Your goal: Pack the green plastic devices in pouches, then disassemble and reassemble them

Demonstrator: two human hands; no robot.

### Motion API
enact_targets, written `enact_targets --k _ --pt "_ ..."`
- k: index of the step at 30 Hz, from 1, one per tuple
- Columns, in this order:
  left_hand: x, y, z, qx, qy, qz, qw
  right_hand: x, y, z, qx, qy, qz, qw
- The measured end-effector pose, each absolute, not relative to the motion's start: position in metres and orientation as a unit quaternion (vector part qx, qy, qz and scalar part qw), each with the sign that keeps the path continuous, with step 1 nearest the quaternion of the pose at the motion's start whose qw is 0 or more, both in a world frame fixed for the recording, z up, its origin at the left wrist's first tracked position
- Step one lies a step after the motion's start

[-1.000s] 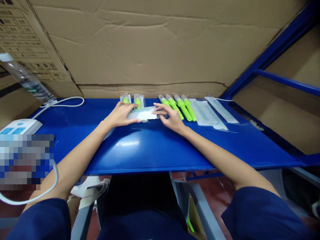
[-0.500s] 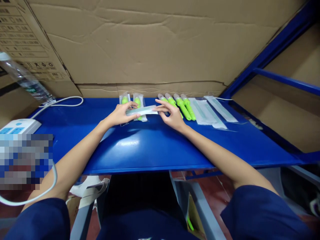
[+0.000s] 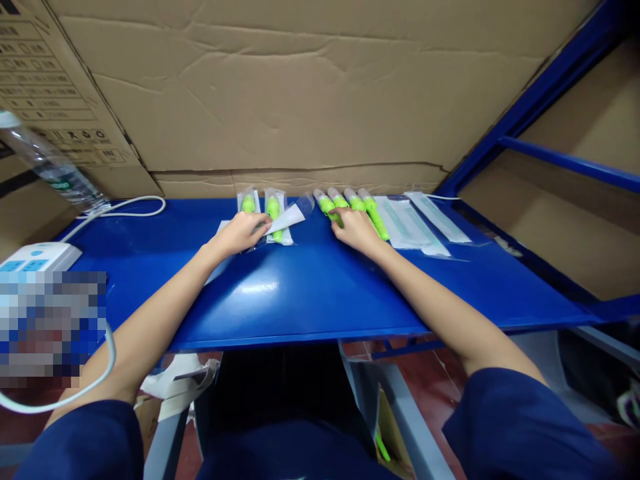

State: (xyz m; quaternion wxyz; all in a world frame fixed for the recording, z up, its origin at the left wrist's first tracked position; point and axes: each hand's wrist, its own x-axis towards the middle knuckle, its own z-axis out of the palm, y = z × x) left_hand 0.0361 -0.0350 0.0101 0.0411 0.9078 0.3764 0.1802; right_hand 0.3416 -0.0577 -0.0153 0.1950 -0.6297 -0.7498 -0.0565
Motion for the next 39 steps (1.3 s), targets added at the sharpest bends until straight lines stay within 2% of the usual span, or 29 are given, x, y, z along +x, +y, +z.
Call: enact_targets --k 10,16,22,34,39 --pt "0.036 -0.042 0.017 0.88 0.384 0.261 0.096 0.322 -0.076 0.002 -0.603 -0.766 -0.096 0.199" --pt "0.037 -0.042 0.015 0.873 0.387 0.263 0.137 0.344 -0.06 -0.01 -0.544 -0.826 -0.068 0.132" --pt "0.035 -0.041 0.017 0.869 0.404 0.259 0.119 0.342 -0.067 -0.006 -0.517 -0.847 -0.068 0.105" --pt "0.03 -0.034 0.013 0.866 0.431 0.251 0.038 0.344 -0.071 0.003 -0.437 -0.889 0.006 0.136" --pt "0.03 -0.034 0.013 0.861 0.444 0.245 0.031 0.349 -0.07 0.01 -0.424 -0.884 0.02 0.198"
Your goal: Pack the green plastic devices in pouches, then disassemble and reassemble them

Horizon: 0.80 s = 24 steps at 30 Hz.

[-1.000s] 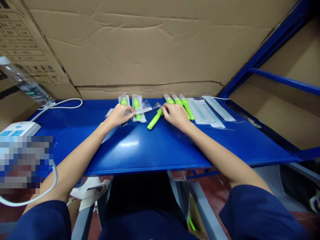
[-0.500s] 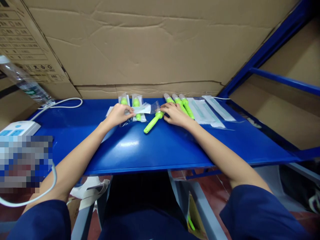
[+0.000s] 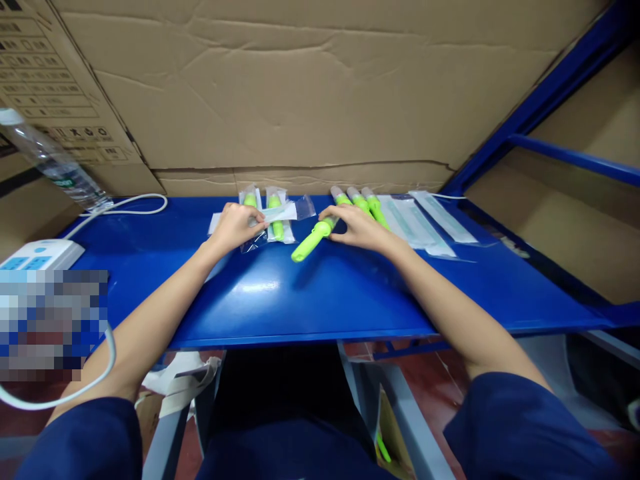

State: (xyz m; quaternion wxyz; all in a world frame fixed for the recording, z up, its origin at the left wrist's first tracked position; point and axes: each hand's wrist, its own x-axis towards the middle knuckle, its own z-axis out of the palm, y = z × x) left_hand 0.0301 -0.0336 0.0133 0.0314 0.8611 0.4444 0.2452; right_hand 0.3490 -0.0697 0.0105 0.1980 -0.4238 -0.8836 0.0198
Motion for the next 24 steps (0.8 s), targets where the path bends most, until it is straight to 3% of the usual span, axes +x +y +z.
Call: enact_targets --k 12,24 --pt "0.031 -0.033 0.013 0.87 0.427 0.247 0.007 0.371 -0.073 0.028 -0.545 -0.781 -0.146 0.267" --pt "0.038 -0.042 0.012 0.894 0.39 0.215 -0.042 0.354 -0.075 0.02 -0.526 -0.82 -0.122 0.188"
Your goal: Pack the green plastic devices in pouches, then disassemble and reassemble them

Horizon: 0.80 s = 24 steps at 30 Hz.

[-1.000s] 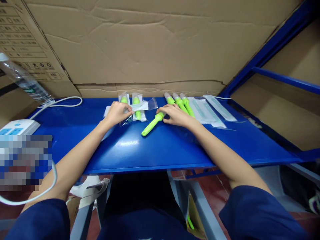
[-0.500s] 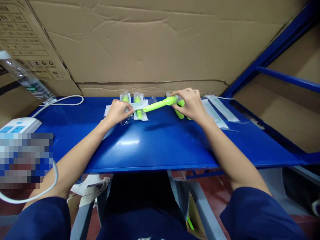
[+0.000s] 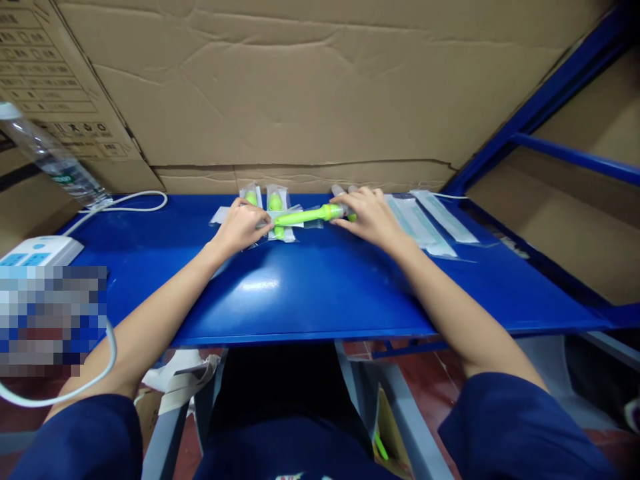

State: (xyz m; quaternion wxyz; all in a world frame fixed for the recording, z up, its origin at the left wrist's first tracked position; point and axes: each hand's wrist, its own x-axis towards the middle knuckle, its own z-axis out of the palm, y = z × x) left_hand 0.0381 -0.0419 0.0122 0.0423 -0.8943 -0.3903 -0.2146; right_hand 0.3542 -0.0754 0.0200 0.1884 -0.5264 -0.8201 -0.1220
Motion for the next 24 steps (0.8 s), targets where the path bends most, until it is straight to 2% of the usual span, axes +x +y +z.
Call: enact_targets --k 9,24 --pt "0.036 -0.039 0.008 -0.893 -0.4 -0.205 0.033 0.342 -0.076 0.014 -0.503 -0.843 -0.062 0.183" --pt "0.036 -0.042 0.015 -0.892 -0.397 -0.198 0.091 0.326 -0.08 0.009 -0.492 -0.806 0.077 0.32"
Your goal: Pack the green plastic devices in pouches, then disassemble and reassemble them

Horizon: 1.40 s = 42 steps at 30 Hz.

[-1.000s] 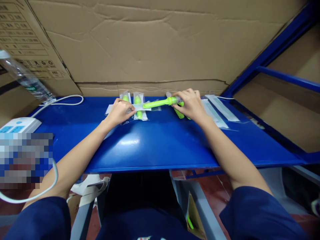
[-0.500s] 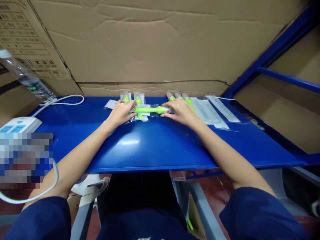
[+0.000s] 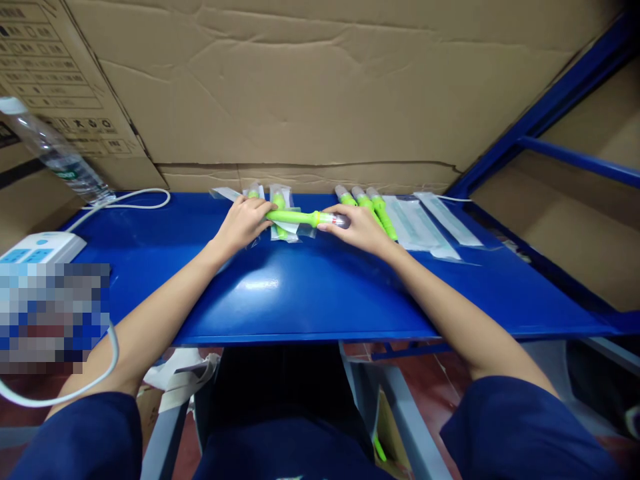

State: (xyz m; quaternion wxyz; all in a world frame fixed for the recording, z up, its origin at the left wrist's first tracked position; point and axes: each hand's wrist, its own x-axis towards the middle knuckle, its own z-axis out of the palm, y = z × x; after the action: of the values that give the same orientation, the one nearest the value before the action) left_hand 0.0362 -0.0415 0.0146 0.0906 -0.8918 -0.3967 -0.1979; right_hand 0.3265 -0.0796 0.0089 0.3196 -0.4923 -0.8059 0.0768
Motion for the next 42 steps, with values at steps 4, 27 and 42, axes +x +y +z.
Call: enact_targets --k 4,27,42 --pt "0.034 -0.041 0.018 -0.896 -0.38 -0.208 0.098 0.327 -0.081 0.011 -0.508 -0.788 0.121 0.326" --pt "0.038 -0.047 0.018 -0.903 -0.296 -0.255 0.176 0.322 -0.08 0.005 -0.456 -0.826 0.056 0.328" --pt "0.04 -0.047 0.015 -0.915 -0.28 -0.233 0.173 0.331 -0.077 -0.008 -0.399 -0.784 0.375 0.293"
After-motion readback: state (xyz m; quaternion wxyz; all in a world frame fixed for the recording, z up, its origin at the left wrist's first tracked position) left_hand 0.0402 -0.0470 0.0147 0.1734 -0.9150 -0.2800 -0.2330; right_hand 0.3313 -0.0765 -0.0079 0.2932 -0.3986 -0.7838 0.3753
